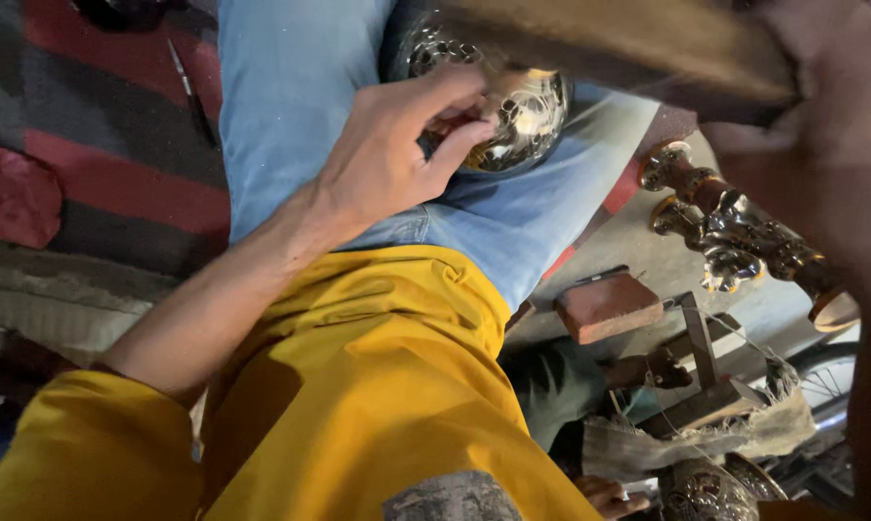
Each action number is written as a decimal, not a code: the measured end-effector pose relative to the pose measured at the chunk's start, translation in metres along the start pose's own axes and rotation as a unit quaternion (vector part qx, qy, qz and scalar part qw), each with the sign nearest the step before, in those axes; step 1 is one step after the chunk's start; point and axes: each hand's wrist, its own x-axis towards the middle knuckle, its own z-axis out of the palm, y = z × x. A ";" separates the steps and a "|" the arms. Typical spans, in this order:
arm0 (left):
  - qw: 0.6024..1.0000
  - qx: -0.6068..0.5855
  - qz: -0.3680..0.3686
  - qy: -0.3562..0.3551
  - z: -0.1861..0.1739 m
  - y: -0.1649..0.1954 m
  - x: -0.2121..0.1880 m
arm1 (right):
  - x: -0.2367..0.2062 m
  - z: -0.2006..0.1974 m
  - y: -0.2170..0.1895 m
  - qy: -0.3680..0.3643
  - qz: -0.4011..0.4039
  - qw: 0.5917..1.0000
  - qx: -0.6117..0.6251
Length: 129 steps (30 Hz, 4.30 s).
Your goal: The person sits cross-legged on a mat and uses a chisel and hammer to engrave a decorative pattern on a small metal pot held between their legs. They repeatedly tap the chisel with the hammer to create indentations on the pot's surface.
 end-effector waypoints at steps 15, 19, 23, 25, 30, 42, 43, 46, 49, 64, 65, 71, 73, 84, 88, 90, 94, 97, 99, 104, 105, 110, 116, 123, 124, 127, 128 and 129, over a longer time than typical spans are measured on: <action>0.999 0.031 0.020 -0.011 0.002 0.006 0.000 | -0.011 -0.036 -0.063 0.022 -0.078 0.997 0.005; 0.990 0.111 0.054 -0.065 -0.004 0.005 0.007 | -0.020 -0.030 -0.069 0.072 -0.127 0.977 -0.158; 0.992 0.068 0.037 -0.102 -0.014 0.003 0.015 | -0.027 -0.011 -0.062 0.064 -0.062 0.979 -0.184; 0.996 0.009 0.031 -0.087 -0.012 0.001 0.019 | -0.031 -0.008 -0.055 0.069 -0.032 0.979 -0.188; 0.994 0.042 0.035 -0.098 -0.016 -0.002 0.020 | -0.040 -0.010 -0.037 0.077 -0.039 0.985 -0.152; 0.988 0.043 0.063 -0.138 -0.022 -0.006 0.021 | -0.035 -0.019 -0.033 0.079 -0.060 0.993 0.065; 0.987 0.037 0.068 -0.139 -0.022 -0.005 0.021 | -0.032 -0.020 -0.036 0.079 -0.097 0.992 0.004; 0.989 0.061 0.050 -0.127 -0.022 0.000 0.018 | -0.028 -0.022 -0.052 0.102 -0.096 0.988 -0.071; 0.992 0.078 0.029 -0.093 -0.017 0.005 0.016 | -0.027 -0.024 -0.064 0.110 -0.039 0.992 0.050; 0.954 -0.261 -0.125 0.085 -0.005 -0.013 -0.012 | -0.039 0.064 -0.002 0.185 0.085 0.978 0.051; 0.953 -0.258 -0.131 0.089 -0.011 -0.016 -0.014 | -0.045 0.089 0.006 0.226 0.123 0.960 0.113; 0.976 -0.177 -0.113 0.050 -0.027 -0.010 -0.008 | -0.099 0.236 0.031 0.337 0.392 0.819 0.248; 0.994 -0.105 -0.035 0.025 -0.021 -0.005 0.009 | -0.109 0.260 0.022 0.360 0.366 0.782 0.353; 0.995 0.103 0.003 -0.005 0.024 0.038 0.022 | -0.152 0.143 -0.074 0.439 0.047 0.769 0.462; 0.995 0.097 -0.023 0.023 0.021 0.041 -0.003 | -0.199 0.109 -0.131 0.357 -0.233 0.761 0.489; 0.994 0.099 -0.038 0.028 0.015 0.044 -0.016 | -0.206 0.109 -0.145 0.339 -0.270 0.753 0.496; 0.993 0.105 -0.040 0.039 0.009 0.048 -0.036 | -0.205 0.118 -0.148 0.337 -0.291 0.744 0.499; 0.994 0.098 -0.024 0.043 0.012 0.046 -0.041 | -0.208 0.123 -0.143 0.349 -0.294 0.739 0.496; 0.994 0.077 -0.067 0.038 0.016 0.046 -0.042 | -0.219 0.123 -0.147 0.355 -0.293 0.737 0.496; 0.994 0.071 -0.078 0.021 0.024 0.051 -0.038 | -0.235 0.119 -0.153 0.375 -0.300 0.728 0.490; 0.994 0.069 -0.083 0.018 0.025 0.053 -0.036 | -0.235 0.119 -0.152 0.379 -0.302 0.725 0.489; 0.993 -0.023 -0.108 0.038 0.020 0.050 -0.035 | -0.223 0.118 -0.141 0.435 -0.308 0.692 0.486; 0.974 -0.125 -0.174 0.073 0.000 0.028 -0.043 | -0.160 0.103 -0.114 0.621 -0.070 0.630 0.461; 0.980 -0.129 -0.097 0.115 -0.015 0.011 -0.041 | 0.027 0.136 -0.098 0.350 0.081 0.929 0.096; 0.980 -0.122 -0.099 0.119 -0.017 0.009 -0.041 | 0.042 0.142 -0.105 0.354 0.090 0.929 0.068; 0.973 -0.134 -0.137 0.132 -0.022 0.006 -0.040 | 0.073 0.153 -0.120 0.345 0.107 0.932 0.022; 0.970 -0.140 -0.144 0.135 -0.023 0.005 -0.040 | 0.079 0.155 -0.118 0.331 0.116 0.936 0.029; 0.968 -0.145 -0.151 0.137 -0.025 0.004 -0.039 | 0.082 0.157 -0.113 0.318 0.126 0.939 0.034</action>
